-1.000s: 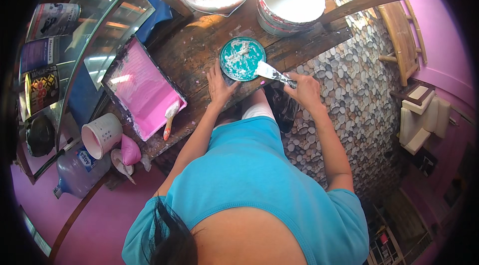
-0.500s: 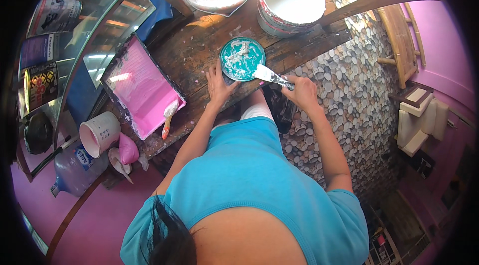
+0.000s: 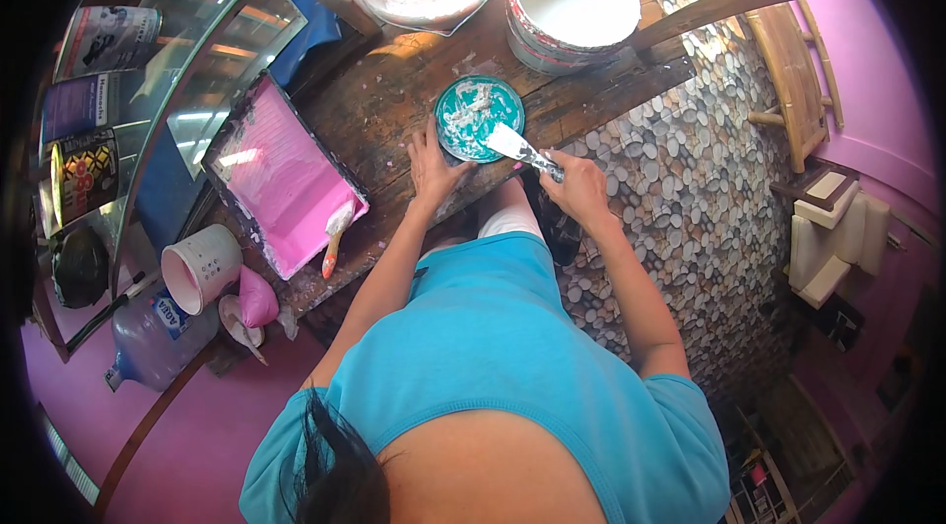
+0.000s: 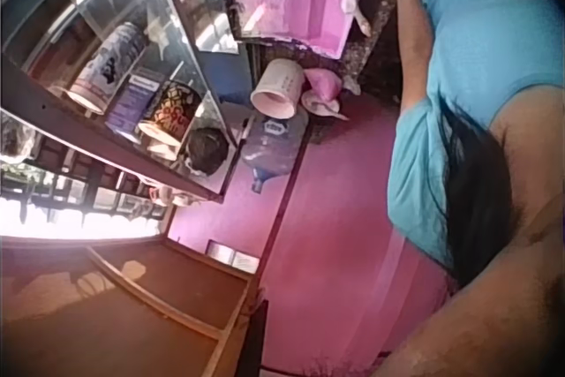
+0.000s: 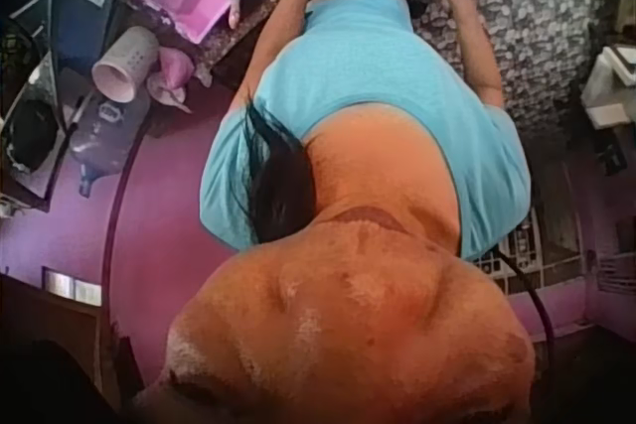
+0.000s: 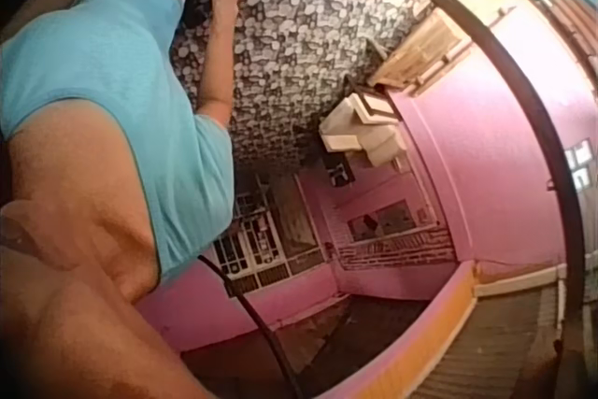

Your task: The person mixes a white substance in a small bowl with a spatula and applies it to a textured wall surface.

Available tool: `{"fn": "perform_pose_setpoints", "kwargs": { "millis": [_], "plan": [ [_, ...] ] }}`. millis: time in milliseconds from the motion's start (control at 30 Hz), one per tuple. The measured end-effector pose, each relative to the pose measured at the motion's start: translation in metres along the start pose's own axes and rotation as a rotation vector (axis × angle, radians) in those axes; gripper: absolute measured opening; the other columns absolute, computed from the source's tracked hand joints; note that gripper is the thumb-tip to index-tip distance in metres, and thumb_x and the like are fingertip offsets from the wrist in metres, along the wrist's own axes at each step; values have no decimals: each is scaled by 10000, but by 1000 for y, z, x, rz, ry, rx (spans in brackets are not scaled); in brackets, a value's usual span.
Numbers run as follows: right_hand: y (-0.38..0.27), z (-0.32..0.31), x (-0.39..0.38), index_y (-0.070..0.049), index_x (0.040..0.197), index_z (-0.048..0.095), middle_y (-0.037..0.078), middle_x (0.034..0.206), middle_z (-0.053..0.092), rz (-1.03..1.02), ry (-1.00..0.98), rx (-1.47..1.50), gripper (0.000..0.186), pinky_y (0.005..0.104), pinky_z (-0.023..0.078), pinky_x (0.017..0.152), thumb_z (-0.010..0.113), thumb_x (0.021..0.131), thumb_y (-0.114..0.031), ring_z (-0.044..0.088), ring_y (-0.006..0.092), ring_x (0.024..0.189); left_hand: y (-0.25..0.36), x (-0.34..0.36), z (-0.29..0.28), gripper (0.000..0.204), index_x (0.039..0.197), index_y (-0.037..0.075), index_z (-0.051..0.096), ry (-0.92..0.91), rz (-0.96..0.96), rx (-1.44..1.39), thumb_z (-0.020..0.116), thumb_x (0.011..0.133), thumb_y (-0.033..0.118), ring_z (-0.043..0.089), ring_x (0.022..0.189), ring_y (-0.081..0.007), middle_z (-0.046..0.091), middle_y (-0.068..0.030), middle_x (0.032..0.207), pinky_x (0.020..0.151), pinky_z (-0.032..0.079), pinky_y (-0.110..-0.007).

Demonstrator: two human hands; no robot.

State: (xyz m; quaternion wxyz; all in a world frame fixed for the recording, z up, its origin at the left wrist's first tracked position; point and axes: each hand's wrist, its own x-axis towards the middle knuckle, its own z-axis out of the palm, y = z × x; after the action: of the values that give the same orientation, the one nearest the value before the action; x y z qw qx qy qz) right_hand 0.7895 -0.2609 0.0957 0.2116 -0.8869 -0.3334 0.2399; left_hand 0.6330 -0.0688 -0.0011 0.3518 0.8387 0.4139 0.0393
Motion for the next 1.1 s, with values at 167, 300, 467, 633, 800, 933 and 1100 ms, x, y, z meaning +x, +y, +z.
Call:
{"fn": "perform_pose_setpoints", "kwargs": {
  "millis": [167, 300, 467, 633, 800, 933, 1100],
  "plan": [
    [-16, 26, 10, -143, 1112, 711, 194, 760, 676, 17, 17, 21, 322, 470, 519, 679, 659, 814, -253, 665, 383, 738, 2, 2, 0, 1158, 1458, 80, 306, -6, -19, 5, 929, 504, 288, 446, 1159, -404, 436, -184, 1271, 1013, 389, -492],
    [-21, 20, 6, -130, 1120, 704, 210, 772, 676, 18, 7, 30, 322, 477, 521, 692, 654, 824, -249, 667, 394, 765, 0, 2, 0, 1155, 1456, 83, 308, -7, -9, 29, 930, 504, 282, 440, 1180, -407, 433, -179, 1283, 1024, 387, -490],
    [-28, 26, -9, -116, 1111, 703, 217, 755, 672, -3, -25, -43, 304, 480, 523, 670, 642, 831, -217, 669, 389, 734, 1, 1, 0, 1156, 1454, 96, 313, -16, -39, -16, 933, 498, 293, 434, 1188, -395, 437, -170, 1281, 1018, 392, -485],
    [-42, 46, 8, -69, 1103, 687, 238, 750, 666, -50, 57, -66, 297, 493, 520, 663, 641, 847, -213, 667, 407, 724, 1, 2, 0, 1161, 1454, 102, 313, 3, -13, -4, 936, 492, 286, 440, 1178, -393, 436, -169, 1283, 1014, 394, -484],
    [-37, 38, -2, -58, 1099, 669, 232, 746, 668, -46, 56, -58, 296, 501, 515, 657, 637, 853, -219, 670, 404, 717, -1, 1, 1, 1165, 1454, 104, 310, 2, -18, 0, 937, 488, 281, 442, 1177, -397, 432, -167, 1285, 1009, 399, -485],
    [-34, 47, -1, -59, 1119, 649, 222, 744, 672, -66, 35, -115, 307, 507, 510, 651, 625, 865, -230, 671, 400, 708, -1, 2, 0, 1165, 1453, 103, 309, 4, -19, -17, 938, 488, 277, 445, 1171, -399, 431, -166, 1280, 1002, 405, -486],
    [-42, 57, 15, -47, 1125, 637, 244, 822, 679, 6, 46, -6, 307, 516, 509, 697, 604, 883, -233, 668, 420, 789, -2, 1, 3, 1165, 1449, 113, 319, 38, 0, 3, 938, 472, 251, 456, 1145, -395, 448, -153, 1258, 957, 434, -487]
  ]
}}
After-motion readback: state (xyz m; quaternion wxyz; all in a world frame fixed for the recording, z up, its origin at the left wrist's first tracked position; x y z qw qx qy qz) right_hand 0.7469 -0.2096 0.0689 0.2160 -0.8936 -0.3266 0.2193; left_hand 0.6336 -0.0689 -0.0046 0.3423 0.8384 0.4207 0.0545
